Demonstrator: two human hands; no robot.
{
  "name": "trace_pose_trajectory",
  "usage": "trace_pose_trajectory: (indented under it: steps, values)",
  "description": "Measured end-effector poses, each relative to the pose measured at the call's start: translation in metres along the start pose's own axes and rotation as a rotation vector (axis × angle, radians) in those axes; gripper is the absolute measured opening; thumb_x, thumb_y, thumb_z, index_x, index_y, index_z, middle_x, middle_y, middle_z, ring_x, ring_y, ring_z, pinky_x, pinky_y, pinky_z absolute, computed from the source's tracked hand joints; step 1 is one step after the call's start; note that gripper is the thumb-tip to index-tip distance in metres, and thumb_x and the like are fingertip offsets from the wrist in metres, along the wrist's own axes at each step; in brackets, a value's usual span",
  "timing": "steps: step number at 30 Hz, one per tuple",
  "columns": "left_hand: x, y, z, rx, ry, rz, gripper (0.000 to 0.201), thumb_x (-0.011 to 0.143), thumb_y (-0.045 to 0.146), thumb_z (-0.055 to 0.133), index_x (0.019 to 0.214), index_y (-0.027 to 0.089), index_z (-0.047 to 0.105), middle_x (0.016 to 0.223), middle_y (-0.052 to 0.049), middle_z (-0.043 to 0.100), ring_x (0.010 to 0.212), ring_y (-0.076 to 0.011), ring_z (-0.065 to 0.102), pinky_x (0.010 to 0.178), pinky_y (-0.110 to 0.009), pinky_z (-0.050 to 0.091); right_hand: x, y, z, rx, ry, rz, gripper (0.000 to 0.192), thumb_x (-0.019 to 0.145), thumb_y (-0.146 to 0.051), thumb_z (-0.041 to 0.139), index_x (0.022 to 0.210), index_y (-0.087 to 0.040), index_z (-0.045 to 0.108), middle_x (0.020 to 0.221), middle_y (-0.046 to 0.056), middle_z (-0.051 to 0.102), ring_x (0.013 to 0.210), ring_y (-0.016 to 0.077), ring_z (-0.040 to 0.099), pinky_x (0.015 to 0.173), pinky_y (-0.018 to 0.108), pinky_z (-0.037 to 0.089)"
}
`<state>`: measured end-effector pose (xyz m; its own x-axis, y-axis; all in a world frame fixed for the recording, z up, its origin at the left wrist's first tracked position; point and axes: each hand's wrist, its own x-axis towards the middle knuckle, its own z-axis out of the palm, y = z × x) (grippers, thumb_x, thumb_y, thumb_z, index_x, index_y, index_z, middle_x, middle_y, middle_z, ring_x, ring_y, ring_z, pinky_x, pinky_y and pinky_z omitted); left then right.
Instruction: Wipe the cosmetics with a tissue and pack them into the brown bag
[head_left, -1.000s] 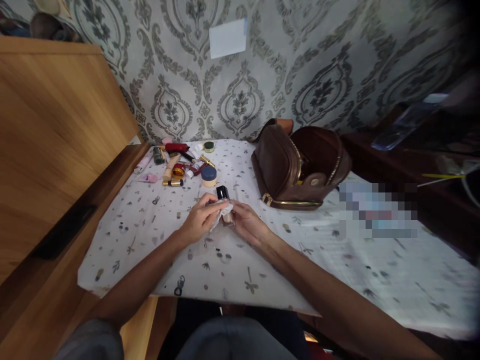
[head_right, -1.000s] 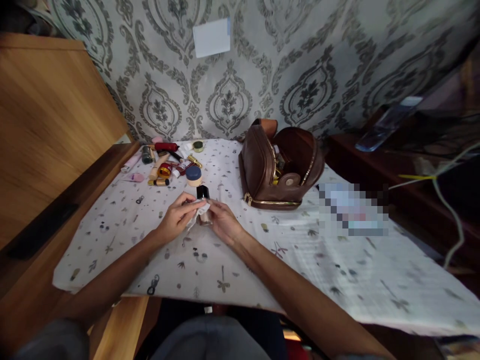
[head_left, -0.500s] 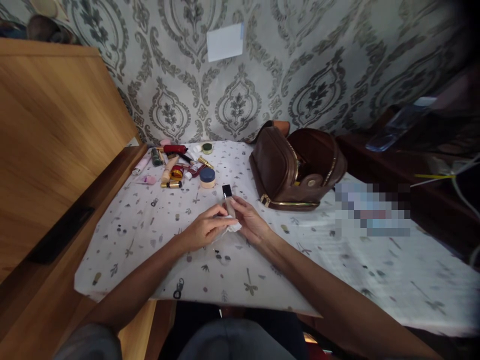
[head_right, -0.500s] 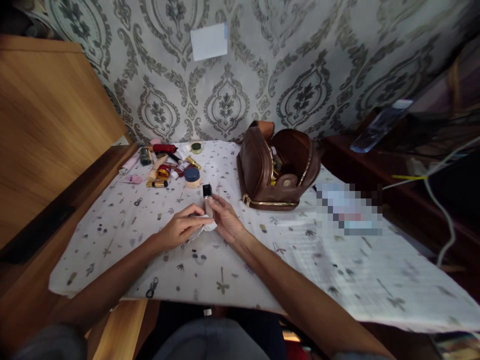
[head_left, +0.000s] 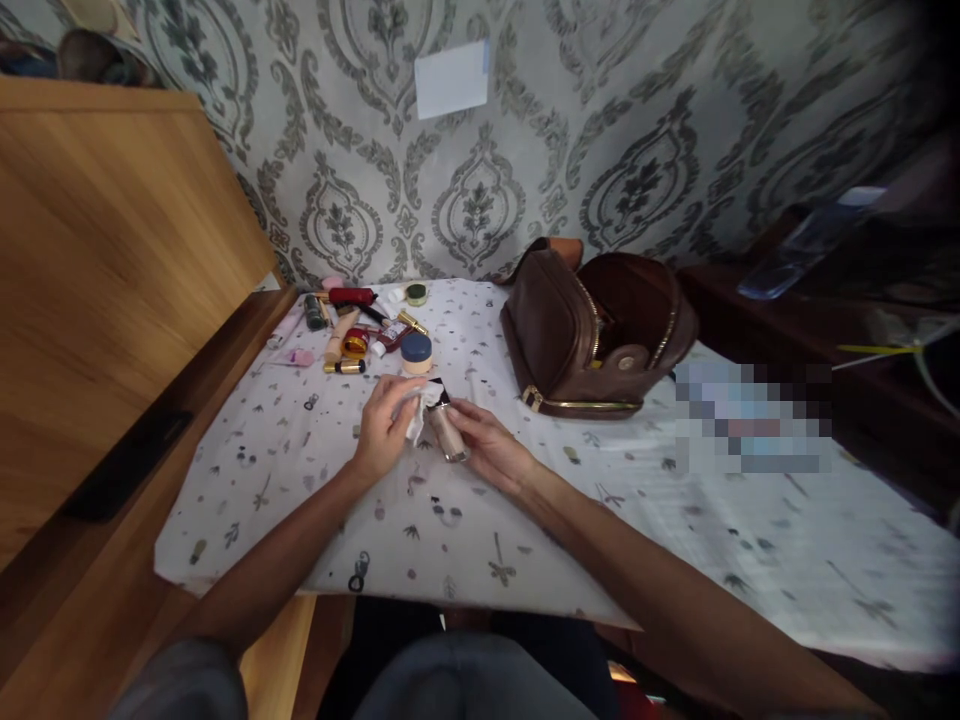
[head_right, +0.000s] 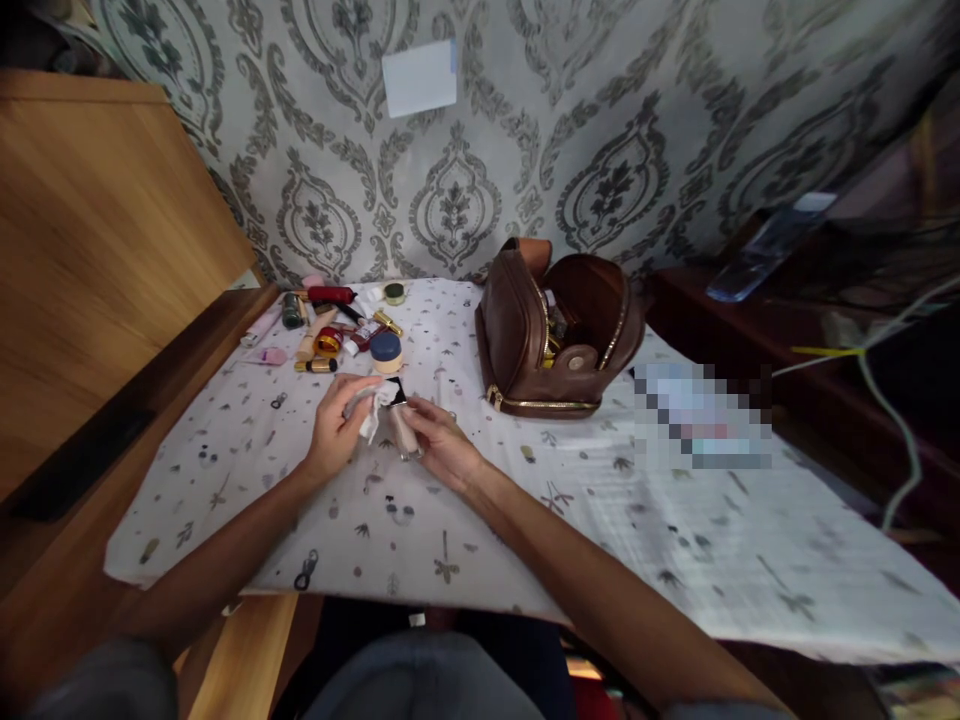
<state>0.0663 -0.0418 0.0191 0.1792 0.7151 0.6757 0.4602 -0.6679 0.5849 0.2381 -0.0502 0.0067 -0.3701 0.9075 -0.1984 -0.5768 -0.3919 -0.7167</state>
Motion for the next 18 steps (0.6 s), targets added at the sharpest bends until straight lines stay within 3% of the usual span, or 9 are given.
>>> trace_pose_trajectory:
  steps: [6,18]
  values:
    - [0.000,-0.006,0.001,0.001,-0.041,0.040,0.027,0.097,0.020,0.048,0.118,0.022,0.066,0.097,-0.004,0.055,0.091,-0.0152,0.057,0.082,-0.029,0.050,0.002,0.002,-0.001,0.006,-0.002,-0.013,0.033,0.064,-0.025,0.086,0.093,-0.019,0.071,0.086,0.000,0.070,0.073,0.0122,0.062,0.071,0.025,0.048]
    - [-0.007,0.012,0.006,-0.175,-0.431,0.263,0.033,0.099,0.017,0.043,0.124,0.023,0.065,0.102,-0.008,0.056,0.090,-0.0148,0.057,0.077,-0.026,0.050,0.009,-0.006,-0.012,0.075,0.006,-0.078,0.031,0.062,-0.034,0.088,0.079,-0.018,0.069,0.069,-0.003,0.064,0.065,0.0100,0.056,0.063,0.022,0.046]
